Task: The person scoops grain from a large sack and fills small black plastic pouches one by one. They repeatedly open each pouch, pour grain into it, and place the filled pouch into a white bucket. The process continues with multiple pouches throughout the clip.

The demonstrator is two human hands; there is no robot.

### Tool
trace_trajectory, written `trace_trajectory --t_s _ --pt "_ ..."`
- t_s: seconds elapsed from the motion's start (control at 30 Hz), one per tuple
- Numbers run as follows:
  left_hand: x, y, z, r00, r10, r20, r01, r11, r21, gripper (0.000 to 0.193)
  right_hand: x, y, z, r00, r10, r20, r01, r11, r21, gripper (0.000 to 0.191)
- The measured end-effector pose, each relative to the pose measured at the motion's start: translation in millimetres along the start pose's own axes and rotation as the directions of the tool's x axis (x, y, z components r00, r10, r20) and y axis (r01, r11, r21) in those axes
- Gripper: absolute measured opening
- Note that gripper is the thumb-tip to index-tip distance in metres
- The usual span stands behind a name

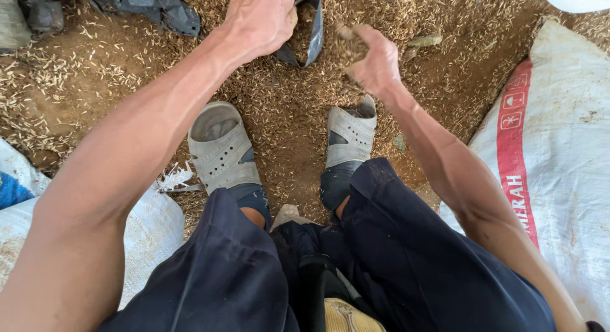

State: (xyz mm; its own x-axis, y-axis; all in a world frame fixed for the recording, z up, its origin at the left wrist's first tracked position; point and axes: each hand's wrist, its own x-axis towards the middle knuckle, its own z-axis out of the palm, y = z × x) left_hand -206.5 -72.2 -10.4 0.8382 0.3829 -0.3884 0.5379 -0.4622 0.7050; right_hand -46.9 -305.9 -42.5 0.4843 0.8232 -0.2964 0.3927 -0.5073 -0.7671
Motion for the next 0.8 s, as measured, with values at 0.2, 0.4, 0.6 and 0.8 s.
trace_trajectory --t_s 0.2,0.4,0.6,0.8 --pt "-13 -7 2 0.93 0.3 -0.211 -0.269 0.949 0.166 0.03 13 -29 -21 0.925 0.343 0.162 -0.318 0.471 0.823 0.043" --pt "-24 1 -6 0.96 0.254 -0.116 -0.235 0.96 0.15 0.029 7 -108 -20 0.974 0.169 0.149 -0.177 0.164 0.97 0.053" --pt "-27 -3 -3 0.932 0.333 -0.146 -0.305 0.934 0.184 0.022 -5 -136 3 0.976 0.204 0.076 -0.09 0.062 0.994 0.048" --pt "-27 -10 0 0.873 0.443 -0.201 -0.387 0.883 0.267 0.003 -16 -129 19 0.999 -0.034 -0.038 0.044 0.228 0.973 0.045"
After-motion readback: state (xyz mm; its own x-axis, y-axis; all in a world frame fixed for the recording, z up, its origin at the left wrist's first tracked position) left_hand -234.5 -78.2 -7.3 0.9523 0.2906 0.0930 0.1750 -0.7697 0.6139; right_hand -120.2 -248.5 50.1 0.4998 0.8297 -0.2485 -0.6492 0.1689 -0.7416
